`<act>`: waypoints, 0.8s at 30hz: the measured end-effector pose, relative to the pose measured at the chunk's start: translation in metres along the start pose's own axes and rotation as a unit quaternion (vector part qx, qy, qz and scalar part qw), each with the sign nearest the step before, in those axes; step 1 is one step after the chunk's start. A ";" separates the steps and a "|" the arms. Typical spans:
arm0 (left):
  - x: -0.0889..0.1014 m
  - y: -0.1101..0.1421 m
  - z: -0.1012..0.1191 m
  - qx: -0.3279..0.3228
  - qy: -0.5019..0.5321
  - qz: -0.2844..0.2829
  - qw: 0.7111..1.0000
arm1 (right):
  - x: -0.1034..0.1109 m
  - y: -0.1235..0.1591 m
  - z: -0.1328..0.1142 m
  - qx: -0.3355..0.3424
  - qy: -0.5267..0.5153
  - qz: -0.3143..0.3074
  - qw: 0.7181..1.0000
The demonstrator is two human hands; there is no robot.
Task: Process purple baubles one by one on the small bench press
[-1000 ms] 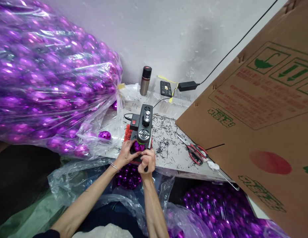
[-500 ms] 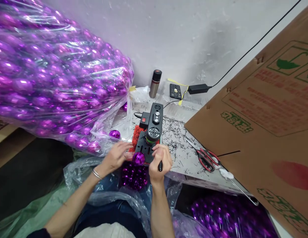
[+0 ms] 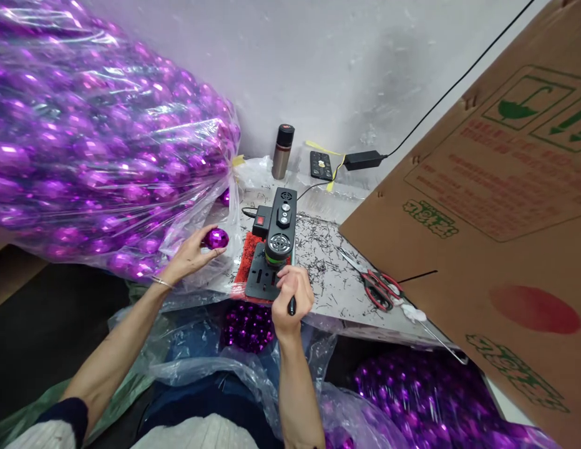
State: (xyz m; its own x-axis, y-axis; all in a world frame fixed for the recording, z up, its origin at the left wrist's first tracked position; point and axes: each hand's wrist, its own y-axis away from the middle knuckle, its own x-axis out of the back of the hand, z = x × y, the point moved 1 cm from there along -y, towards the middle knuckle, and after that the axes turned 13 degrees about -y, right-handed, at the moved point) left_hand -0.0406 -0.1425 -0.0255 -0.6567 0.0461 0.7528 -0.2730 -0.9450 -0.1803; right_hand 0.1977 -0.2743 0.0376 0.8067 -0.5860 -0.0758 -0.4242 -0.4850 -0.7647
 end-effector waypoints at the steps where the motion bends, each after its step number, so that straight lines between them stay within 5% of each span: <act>1: -0.009 0.005 0.008 0.021 0.070 0.000 0.997 | 0.000 -0.002 -0.001 -0.005 -0.004 0.003 1.000; 5: -0.059 0.026 0.036 0.061 0.261 -0.069 0.961 | -0.002 -0.012 -0.007 -0.035 -0.005 0.015 0.999; 10: -0.105 0.038 0.049 0.068 0.269 -0.064 0.959 | -0.002 -0.016 -0.010 -0.043 0.015 0.006 0.999; 24: -0.130 0.036 0.059 -0.074 0.030 0.037 0.996 | 0.003 -0.004 -0.004 -0.009 0.030 -0.016 0.999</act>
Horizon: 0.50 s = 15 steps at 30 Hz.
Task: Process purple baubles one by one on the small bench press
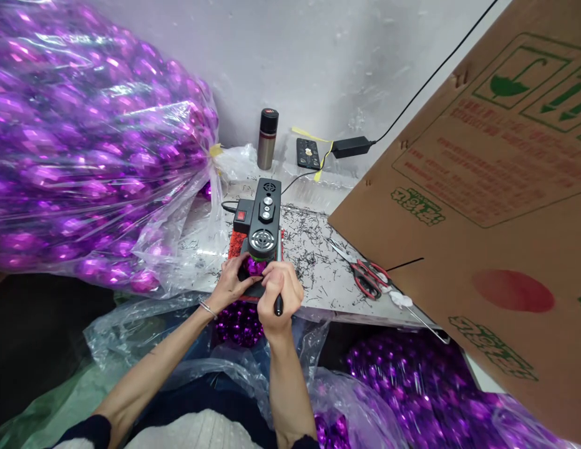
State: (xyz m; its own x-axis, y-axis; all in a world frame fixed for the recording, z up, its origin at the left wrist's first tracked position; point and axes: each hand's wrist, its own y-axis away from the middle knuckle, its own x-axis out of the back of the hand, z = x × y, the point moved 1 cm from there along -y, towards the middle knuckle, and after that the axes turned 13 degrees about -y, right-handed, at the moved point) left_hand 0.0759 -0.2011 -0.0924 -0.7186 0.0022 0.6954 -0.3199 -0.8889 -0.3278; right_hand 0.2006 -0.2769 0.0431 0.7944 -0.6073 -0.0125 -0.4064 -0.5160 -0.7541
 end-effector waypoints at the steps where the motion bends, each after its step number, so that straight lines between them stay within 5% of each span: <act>1: -0.001 0.001 0.000 -0.012 -0.005 0.007 1.000 | 0.000 0.000 0.000 0.003 -0.003 -0.001 1.000; 9: -0.012 0.005 -0.006 -0.027 0.007 0.036 0.999 | -0.001 0.007 0.001 0.011 -0.006 0.004 1.000; 15: -0.012 0.006 -0.005 -0.017 0.020 0.024 0.999 | -0.004 0.033 0.025 0.046 0.012 0.027 0.999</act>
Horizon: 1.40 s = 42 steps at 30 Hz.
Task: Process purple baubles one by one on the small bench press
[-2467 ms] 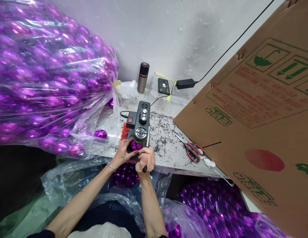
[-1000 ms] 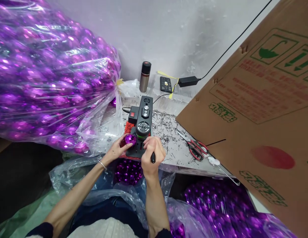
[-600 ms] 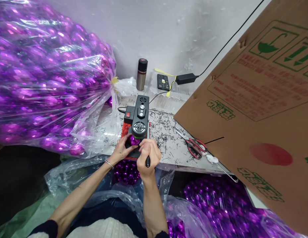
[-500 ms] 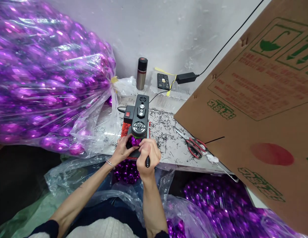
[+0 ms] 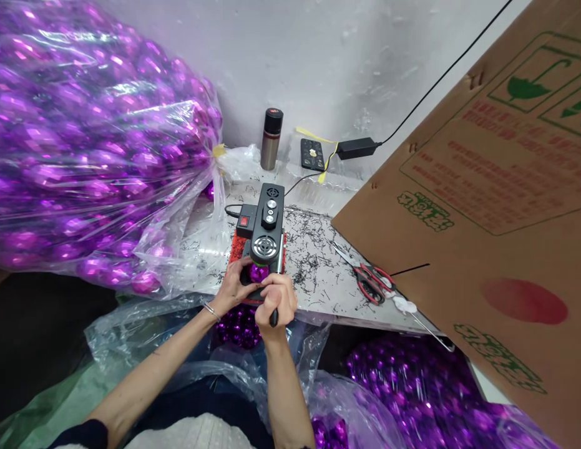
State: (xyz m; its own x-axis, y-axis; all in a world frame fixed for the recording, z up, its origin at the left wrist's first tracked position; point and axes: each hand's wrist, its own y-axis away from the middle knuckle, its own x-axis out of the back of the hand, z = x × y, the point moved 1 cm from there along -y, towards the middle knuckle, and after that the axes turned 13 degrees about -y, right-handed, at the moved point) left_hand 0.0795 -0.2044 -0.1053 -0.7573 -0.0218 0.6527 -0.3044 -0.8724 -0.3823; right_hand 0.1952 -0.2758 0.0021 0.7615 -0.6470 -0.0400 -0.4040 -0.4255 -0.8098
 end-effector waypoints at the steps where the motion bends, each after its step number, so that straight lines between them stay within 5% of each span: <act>1: 0.000 0.000 0.000 0.005 0.004 -0.004 1.000 | -0.001 0.004 0.004 0.012 0.000 0.006 1.000; 32: -0.002 -0.002 0.001 0.003 0.028 -0.003 1.000 | -0.010 0.023 0.028 0.040 -0.072 0.061 0.995; 38: 0.000 -0.003 0.004 0.000 0.030 -0.013 0.999 | -0.003 -0.009 0.004 -0.013 -0.025 0.036 0.999; 42: 0.014 0.021 0.007 -0.033 0.021 -0.013 0.999 | -0.001 -0.035 -0.020 -0.088 -0.027 0.010 0.996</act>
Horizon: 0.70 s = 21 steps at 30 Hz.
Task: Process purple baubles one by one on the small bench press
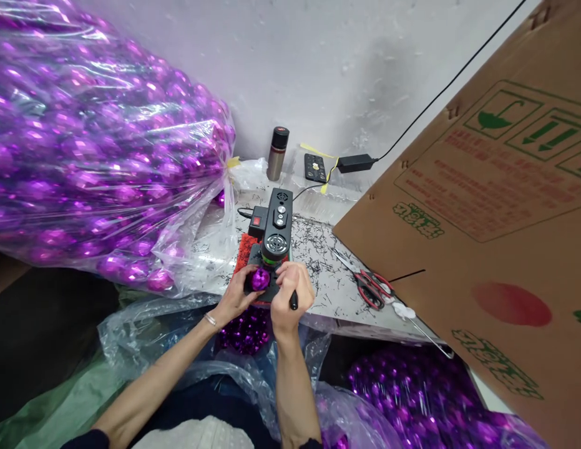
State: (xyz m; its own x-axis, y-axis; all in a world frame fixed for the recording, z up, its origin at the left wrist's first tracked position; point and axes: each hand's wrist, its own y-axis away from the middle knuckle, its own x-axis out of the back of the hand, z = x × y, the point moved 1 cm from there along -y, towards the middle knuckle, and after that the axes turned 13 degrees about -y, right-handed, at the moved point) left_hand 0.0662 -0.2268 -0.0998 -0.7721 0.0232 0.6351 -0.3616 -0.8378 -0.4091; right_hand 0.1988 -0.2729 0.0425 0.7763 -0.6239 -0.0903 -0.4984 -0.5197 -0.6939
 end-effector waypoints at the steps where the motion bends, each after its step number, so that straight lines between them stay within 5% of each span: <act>1: 0.006 0.008 0.001 -0.009 -0.008 -0.004 1.000 | 0.000 -0.001 -0.003 -0.005 -0.003 -0.004 1.000; 6: 0.049 0.019 -0.009 0.002 -0.037 -0.030 0.999 | 0.000 0.011 0.003 0.036 0.000 -0.014 0.999; 9: 0.077 -0.016 -0.038 0.157 -0.067 -0.013 0.985 | 0.000 0.016 0.010 0.058 0.004 -0.008 0.998; 11: 0.091 -0.047 -0.060 0.202 -0.089 0.001 0.975 | 0.000 0.018 0.012 0.060 0.008 -0.006 0.998; 15: 0.107 -0.088 -0.091 0.251 -0.193 0.025 0.948 | 0.000 0.018 0.012 0.063 0.005 -0.011 0.998; 21: 0.117 -0.100 -0.094 0.264 -0.335 0.025 0.904 | -0.001 0.019 0.012 0.073 0.004 -0.002 0.997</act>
State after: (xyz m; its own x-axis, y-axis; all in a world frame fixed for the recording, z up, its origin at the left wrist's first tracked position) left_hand -0.0364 -0.0891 -0.0461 -0.2261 -0.2089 0.9514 0.1010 -0.9765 -0.1904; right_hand 0.1935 -0.2754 0.0210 0.7749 -0.6267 -0.0817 -0.4333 -0.4326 -0.7906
